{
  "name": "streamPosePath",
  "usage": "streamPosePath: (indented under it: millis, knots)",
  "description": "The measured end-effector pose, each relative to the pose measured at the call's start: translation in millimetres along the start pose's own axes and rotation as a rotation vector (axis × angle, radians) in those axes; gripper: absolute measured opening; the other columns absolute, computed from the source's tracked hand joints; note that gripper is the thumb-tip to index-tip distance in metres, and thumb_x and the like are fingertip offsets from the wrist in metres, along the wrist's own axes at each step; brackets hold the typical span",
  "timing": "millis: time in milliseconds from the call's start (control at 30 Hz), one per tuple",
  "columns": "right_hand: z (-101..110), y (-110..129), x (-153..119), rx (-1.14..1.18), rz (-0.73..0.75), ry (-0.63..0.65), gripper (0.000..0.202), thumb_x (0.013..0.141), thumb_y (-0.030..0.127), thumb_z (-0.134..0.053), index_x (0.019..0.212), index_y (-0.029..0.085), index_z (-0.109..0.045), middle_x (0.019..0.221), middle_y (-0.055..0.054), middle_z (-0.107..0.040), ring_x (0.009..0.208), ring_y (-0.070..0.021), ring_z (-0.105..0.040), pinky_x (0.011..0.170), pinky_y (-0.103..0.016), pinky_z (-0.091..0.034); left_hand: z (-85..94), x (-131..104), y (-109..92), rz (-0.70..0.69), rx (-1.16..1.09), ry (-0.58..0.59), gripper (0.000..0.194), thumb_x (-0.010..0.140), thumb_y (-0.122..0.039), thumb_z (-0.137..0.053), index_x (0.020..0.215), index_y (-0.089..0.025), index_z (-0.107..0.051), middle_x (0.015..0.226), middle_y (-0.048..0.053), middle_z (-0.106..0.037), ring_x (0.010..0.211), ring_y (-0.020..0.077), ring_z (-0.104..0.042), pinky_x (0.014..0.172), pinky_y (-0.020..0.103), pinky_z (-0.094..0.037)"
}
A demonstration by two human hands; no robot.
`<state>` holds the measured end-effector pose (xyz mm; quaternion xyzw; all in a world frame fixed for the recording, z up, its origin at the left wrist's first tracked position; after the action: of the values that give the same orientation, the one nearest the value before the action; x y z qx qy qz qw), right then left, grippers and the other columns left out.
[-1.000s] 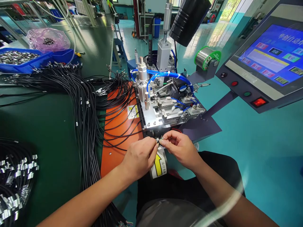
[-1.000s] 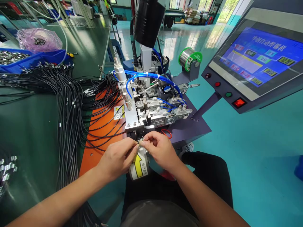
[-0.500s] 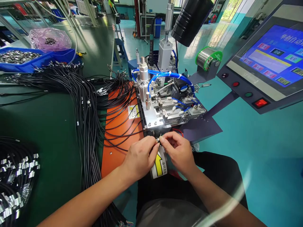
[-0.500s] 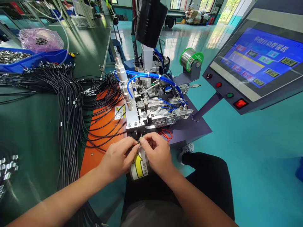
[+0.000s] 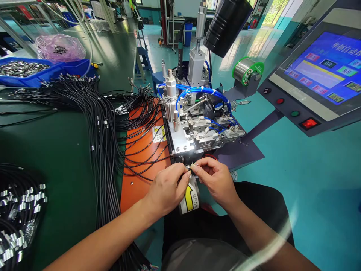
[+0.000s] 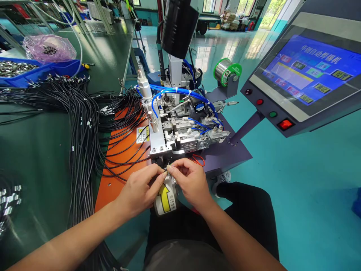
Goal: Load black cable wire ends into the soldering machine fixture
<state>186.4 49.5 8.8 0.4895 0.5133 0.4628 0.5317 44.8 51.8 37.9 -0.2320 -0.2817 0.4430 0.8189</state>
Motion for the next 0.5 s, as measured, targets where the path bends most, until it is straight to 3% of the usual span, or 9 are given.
streamPosePath:
  millis: [267,367,500]
  knots:
    - [-4,-4,-11,-0.064,0.045,-0.219,0.019,0.084,0.038,-0.070,0.082,0.019,-0.070,0.073,-0.001,-0.067,0.065,-0.0142,-0.059,0.060,-0.025,-0.047,-1.7,-1,1,-0.014,0.022,-0.045,0.018,0.096,-0.024,-0.049,0.080,-0.018,-0.052,0.072,-0.001,-0.053,0.066,0.0125,-0.050,0.063,0.026,-0.038]
    - [-3,5,-11,-0.183,0.124,-0.211,0.016,0.086,0.035,-0.067,0.083,0.019,-0.070,0.076,-0.002,-0.067,0.068,-0.0152,-0.060,0.062,-0.027,-0.047,-1.9,-1,0,-0.044,0.071,-0.037,0.020,0.097,-0.024,-0.047,0.078,-0.019,-0.050,0.071,-0.001,-0.052,0.065,0.0127,-0.048,0.062,0.026,-0.037]
    - [2,14,-5,-0.270,0.127,-0.081,0.016,0.085,0.034,-0.067,0.082,0.019,-0.070,0.077,-0.002,-0.067,0.067,-0.0146,-0.058,0.061,-0.026,-0.046,-1.4,-1,-2,-0.092,0.129,-0.015,0.023,0.098,-0.025,-0.045,0.075,-0.019,-0.048,0.070,-0.001,-0.048,0.063,0.0131,-0.044,0.059,0.028,-0.034]
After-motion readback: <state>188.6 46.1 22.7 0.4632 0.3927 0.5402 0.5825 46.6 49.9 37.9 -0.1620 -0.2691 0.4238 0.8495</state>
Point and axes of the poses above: each hand's wrist, its own x-axis towards the middle knuckle, its own z-axis out of the back of the hand, y = z × x, the point moved 7 cm from there along x, towards the middle knuckle
